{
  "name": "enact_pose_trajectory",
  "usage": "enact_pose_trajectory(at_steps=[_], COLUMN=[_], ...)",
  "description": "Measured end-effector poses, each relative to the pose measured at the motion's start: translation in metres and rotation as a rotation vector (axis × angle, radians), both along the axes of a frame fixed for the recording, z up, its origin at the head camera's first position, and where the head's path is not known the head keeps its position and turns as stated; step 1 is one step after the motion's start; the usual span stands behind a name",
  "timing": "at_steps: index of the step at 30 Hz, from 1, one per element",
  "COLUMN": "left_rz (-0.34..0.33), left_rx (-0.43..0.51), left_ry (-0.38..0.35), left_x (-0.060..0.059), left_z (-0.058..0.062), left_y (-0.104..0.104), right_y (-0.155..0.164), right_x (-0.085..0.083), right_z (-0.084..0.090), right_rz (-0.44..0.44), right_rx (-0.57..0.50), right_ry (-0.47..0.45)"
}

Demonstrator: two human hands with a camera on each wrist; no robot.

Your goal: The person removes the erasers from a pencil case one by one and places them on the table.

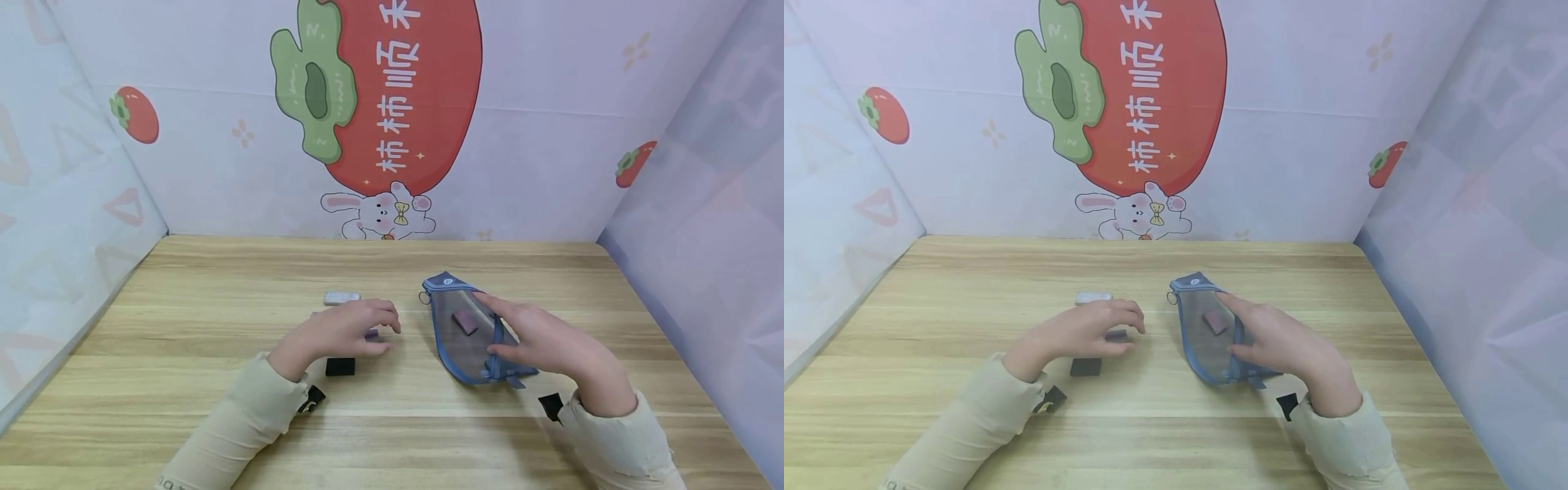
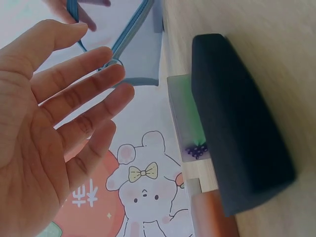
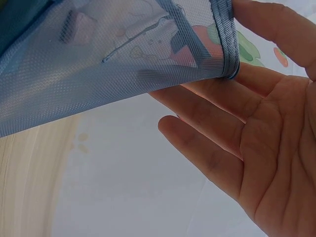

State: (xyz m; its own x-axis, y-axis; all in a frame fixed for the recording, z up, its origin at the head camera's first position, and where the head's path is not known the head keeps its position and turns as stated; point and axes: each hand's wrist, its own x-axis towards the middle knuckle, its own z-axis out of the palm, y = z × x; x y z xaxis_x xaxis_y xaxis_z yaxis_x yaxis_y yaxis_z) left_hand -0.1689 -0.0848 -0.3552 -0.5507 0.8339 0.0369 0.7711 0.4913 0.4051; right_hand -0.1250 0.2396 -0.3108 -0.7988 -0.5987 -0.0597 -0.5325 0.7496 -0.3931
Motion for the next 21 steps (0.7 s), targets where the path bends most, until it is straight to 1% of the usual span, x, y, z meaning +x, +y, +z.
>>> enact_pose_trajectory(at_steps=[5, 10, 14, 17, 21], left_rz=[-0.007, -0.008, -0.014, -0.022, -0.024], left_rx=[0.011, 0.030, 0.034, 0.035, 0.036], left_ry=[0.020, 0.013, 0.008, 0.016, 0.041], left_x=[0.000, 0.000, 0.000, 0.000, 0.001], left_z=[-0.001, 0.001, 0.000, 0.000, 0.003], left_y=[0.003, 0.009, 0.012, 0.015, 0.018], right_y=[0.000, -0.001, -0.001, -0.001, -0.001], right_x=[0.000, 0.001, 0.001, 0.001, 0.002], right_z=[0.000, 0.001, 0.001, 0.001, 0.001], right_rz=[0.001, -0.013, -0.011, -0.012, -0.020], right_rx=[0.004, 0.014, 0.008, 0.003, -0.001], right_ry=[-0.005, -0.011, -0.004, -0.004, -0.011])
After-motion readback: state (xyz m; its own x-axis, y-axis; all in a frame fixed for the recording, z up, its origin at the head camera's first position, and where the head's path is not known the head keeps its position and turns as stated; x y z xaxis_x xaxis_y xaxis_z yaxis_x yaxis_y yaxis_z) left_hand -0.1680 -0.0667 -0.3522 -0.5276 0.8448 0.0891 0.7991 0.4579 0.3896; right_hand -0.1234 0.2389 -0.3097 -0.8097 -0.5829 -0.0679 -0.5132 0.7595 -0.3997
